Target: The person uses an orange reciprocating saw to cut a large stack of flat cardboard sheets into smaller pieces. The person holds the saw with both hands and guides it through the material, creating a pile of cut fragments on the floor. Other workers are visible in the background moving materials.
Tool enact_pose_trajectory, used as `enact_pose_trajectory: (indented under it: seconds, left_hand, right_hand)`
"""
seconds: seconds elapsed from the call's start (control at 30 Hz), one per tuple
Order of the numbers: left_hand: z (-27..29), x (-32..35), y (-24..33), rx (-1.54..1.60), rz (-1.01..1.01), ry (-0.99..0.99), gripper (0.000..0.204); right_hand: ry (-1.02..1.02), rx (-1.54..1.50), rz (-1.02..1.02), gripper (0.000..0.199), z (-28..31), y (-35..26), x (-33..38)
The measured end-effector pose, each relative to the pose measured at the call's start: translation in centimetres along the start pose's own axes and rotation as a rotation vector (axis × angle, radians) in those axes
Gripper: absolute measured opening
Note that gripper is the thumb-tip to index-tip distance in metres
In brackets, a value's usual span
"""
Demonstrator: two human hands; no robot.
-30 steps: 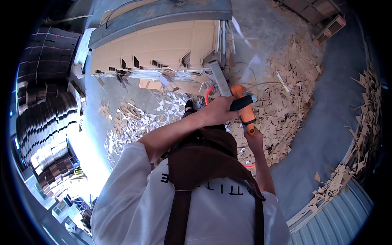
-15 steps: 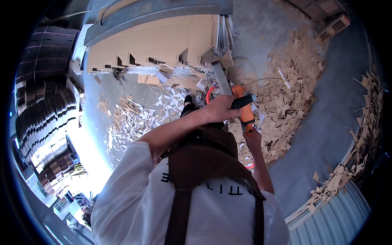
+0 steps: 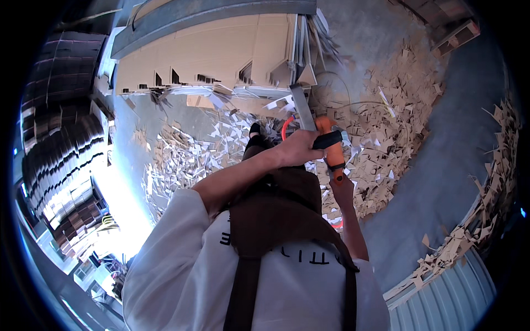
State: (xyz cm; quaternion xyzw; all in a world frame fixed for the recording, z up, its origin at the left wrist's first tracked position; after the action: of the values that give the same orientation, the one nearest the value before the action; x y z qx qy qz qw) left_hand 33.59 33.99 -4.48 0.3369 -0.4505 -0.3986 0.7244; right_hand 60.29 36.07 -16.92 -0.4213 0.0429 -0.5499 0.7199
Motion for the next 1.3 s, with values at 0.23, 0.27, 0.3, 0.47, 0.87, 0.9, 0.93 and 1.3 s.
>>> enact_pose_trajectory:
  seconds: [0.23, 0.27, 0.3, 0.47, 0.87, 0.9, 0.93, 1.3]
  left_hand:
    - [-0.2, -1.1, -1.2, 0.015, 0.146, -0.052, 0.033]
    - [-0.4, -1.1, -1.0, -0.010, 0.105, -0.038, 0.032]
    - [-0.6, -0.7, -0.7, -0.030, 0.068, -0.031, 0.032]
    - [-0.4, -0.4, -2.1, -0.018, 0.094, -0.023, 0.038]
    - [2.3, 6.1, -4.8, -0.042, 0.003, -0.122, 0.035]
    - [3.2, 6.6, -5.2, -0.048, -0.017, -0.112, 0.035]
    - [4.1, 6.9, -5.8, -0.053, -0.019, -0.120, 0.035]
    - [9.9, 7.4, -10.5, -0.067, -0.161, -0.246, 0.035]
  right_hand:
    - [-0.030, 0.024, 0.011, 0.027, -1.5, 0.5, -1.9]
    - [-0.025, 0.032, -0.016, 0.027, -1.4, 1.2, -1.2]
    - [-0.024, 0.045, -0.053, 0.027, -1.2, 1.4, -0.5]
    - [-0.007, 0.013, -0.042, 0.030, -2.4, 1.1, -0.8]
    - [0.065, 0.009, -0.087, 0.028, -7.3, -0.2, 7.9]
    - [0.071, 0.004, -0.105, 0.028, -8.2, -1.4, 8.2]
    - [0.077, -0.002, -0.123, 0.028, -9.1, -2.5, 8.6]
    - [0.206, -0.124, -0.294, 0.025, -16.9, -8.2, 11.9]
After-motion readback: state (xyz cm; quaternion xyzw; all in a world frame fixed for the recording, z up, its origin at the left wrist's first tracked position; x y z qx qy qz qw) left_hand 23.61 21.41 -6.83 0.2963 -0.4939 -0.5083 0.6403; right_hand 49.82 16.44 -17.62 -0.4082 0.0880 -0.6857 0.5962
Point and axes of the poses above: each hand's wrist, its own x-axis away from the middle knuckle, its own z-axis out of the back of the hand, y = z × x, the point moved 4 cm from there along -x, towards the middle knuckle, and after that the axes turned 12 degrees about y, right-handed, at the moved point
